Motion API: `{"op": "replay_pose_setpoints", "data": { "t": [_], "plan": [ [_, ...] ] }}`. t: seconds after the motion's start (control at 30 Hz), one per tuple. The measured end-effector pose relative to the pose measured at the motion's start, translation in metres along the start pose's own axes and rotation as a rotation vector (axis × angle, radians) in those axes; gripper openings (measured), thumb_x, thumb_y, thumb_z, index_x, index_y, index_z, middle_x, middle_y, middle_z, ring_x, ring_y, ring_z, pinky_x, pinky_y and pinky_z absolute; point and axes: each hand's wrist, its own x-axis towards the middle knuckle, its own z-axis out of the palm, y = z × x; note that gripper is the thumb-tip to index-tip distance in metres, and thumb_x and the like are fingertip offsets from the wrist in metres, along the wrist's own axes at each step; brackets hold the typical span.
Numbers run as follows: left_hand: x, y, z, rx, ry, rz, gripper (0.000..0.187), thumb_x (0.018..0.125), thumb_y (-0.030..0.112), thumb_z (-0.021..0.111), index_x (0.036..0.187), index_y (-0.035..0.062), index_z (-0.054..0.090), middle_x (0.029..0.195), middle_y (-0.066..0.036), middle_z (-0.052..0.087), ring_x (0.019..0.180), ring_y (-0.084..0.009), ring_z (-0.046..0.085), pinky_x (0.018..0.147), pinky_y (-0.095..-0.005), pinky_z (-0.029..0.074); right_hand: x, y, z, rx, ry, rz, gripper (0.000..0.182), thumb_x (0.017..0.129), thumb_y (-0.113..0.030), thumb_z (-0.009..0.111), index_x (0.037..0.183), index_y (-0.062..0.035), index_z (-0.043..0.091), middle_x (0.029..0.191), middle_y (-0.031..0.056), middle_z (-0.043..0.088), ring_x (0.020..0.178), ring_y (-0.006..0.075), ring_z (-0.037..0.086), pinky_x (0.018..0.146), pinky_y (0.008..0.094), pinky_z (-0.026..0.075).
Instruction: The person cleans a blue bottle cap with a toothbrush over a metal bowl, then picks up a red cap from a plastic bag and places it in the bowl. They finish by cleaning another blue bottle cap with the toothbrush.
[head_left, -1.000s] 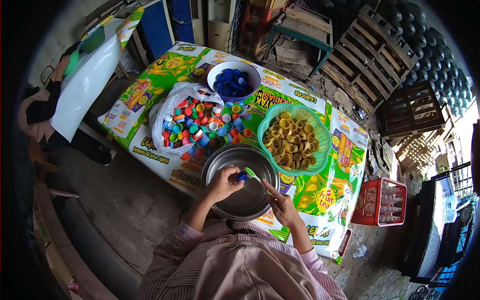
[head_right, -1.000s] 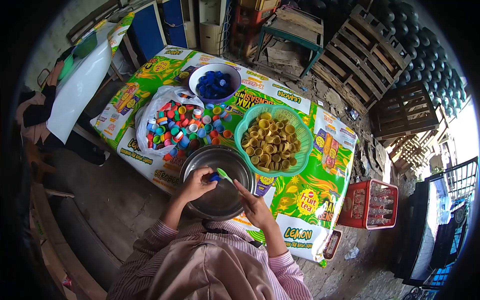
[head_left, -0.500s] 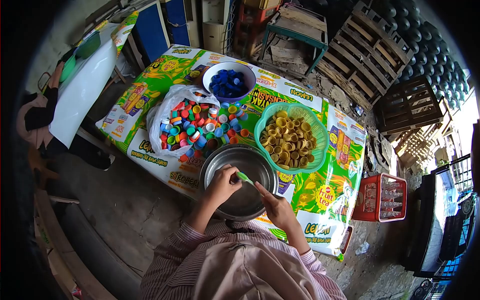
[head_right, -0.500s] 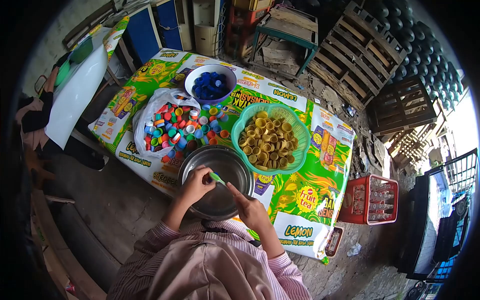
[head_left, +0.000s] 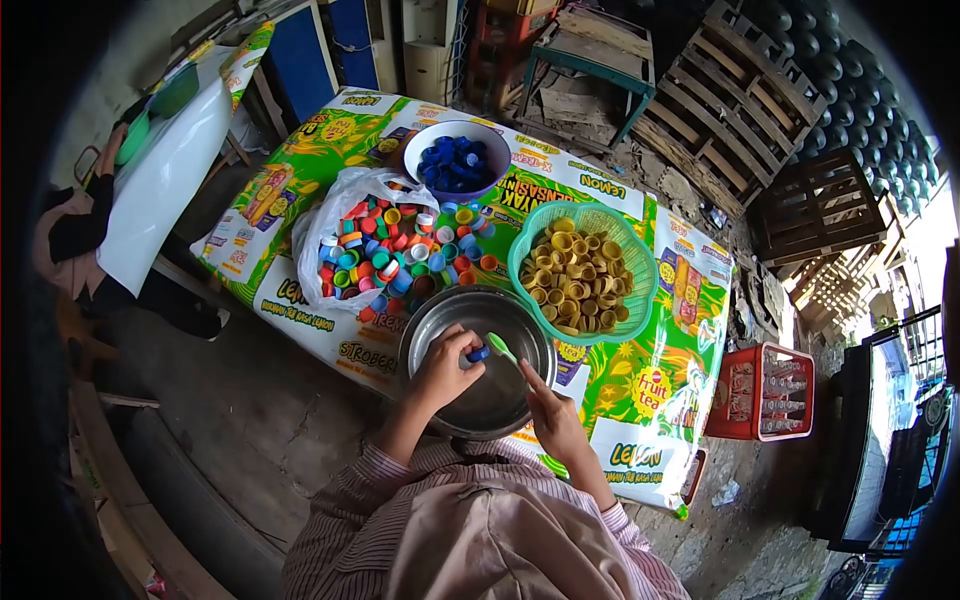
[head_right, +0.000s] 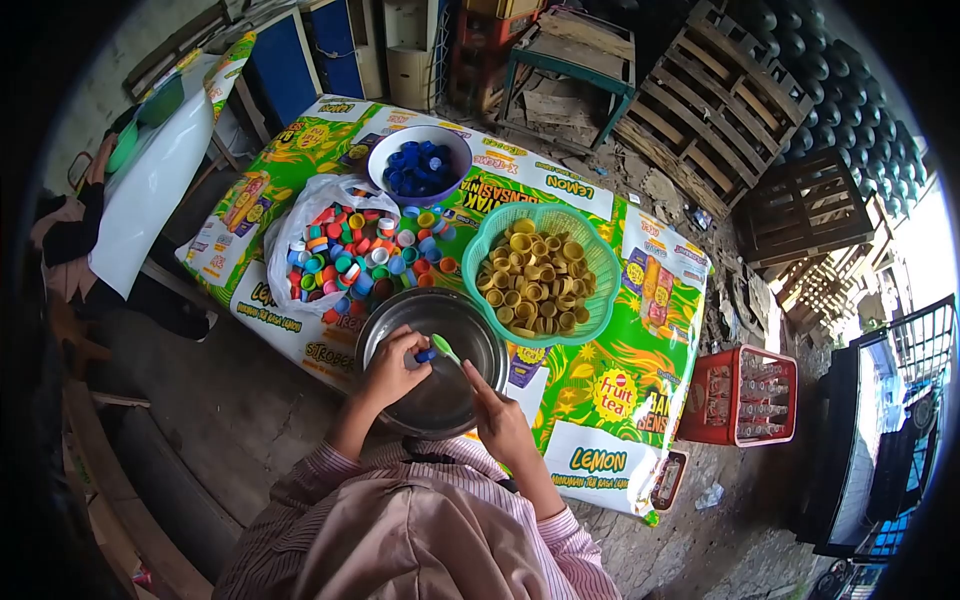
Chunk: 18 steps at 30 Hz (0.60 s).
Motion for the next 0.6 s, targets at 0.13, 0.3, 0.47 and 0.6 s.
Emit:
{"op": "replay_pose_setpoints", "data": {
  "t": [0.13,0.3,0.47,0.6],
  "plan": [
    [0.000,-0.002,0.002,-0.058,0.027,0.021,0.017,0.066,0.001,0.064,0.081,-0.0019,0.055,0.076,-0.010,0.053,0.069,-0.0219,0.058,0.062,-0.0306,0.047,-0.001,-0.003,-0.002,0.024,-0.051,0.085,0.056,0.083,0.000,0.048,0.135,-0.0167,0.036,0.076,0.0255,0.058,0.067,0.0397,0.059,0.059,0.0431,0.044],
    [-0.004,-0.004,0.006,-0.087,0.098,-0.015,0.018,0.069,0.001,0.064,0.084,-0.0030,0.056,0.074,-0.009,0.053,0.063,-0.0175,0.057,0.059,-0.0282,0.046,-0.001,-0.007,0.004,0.013,0.043,-0.051,0.053,0.085,0.002,0.046,0.135,-0.0126,0.035,0.061,0.0215,0.053,0.053,0.0342,0.055,0.052,0.0277,0.040],
    [-0.007,-0.003,0.004,-0.048,0.032,-0.052,0.017,0.068,0.001,0.065,0.082,-0.0023,0.055,0.073,-0.009,0.052,0.063,-0.0187,0.056,0.058,-0.0291,0.046,-0.002,0.004,0.007,0.002,0.054,0.008,0.054,0.084,0.002,0.046,0.135,-0.0124,0.034,0.063,0.0224,0.056,0.058,0.0362,0.058,0.055,0.0297,0.043],
    [-0.007,-0.003,0.004,0.069,0.076,0.035,0.015,0.069,0.002,0.065,0.076,-0.0012,0.052,0.072,-0.009,0.050,0.064,-0.0214,0.054,0.058,-0.0305,0.044,-0.007,0.000,0.014,0.085,0.027,-0.005,0.054,0.084,0.001,0.046,0.135,-0.0132,0.034,0.063,0.0234,0.055,0.059,0.0374,0.058,0.054,0.0300,0.043]
  ]
}}
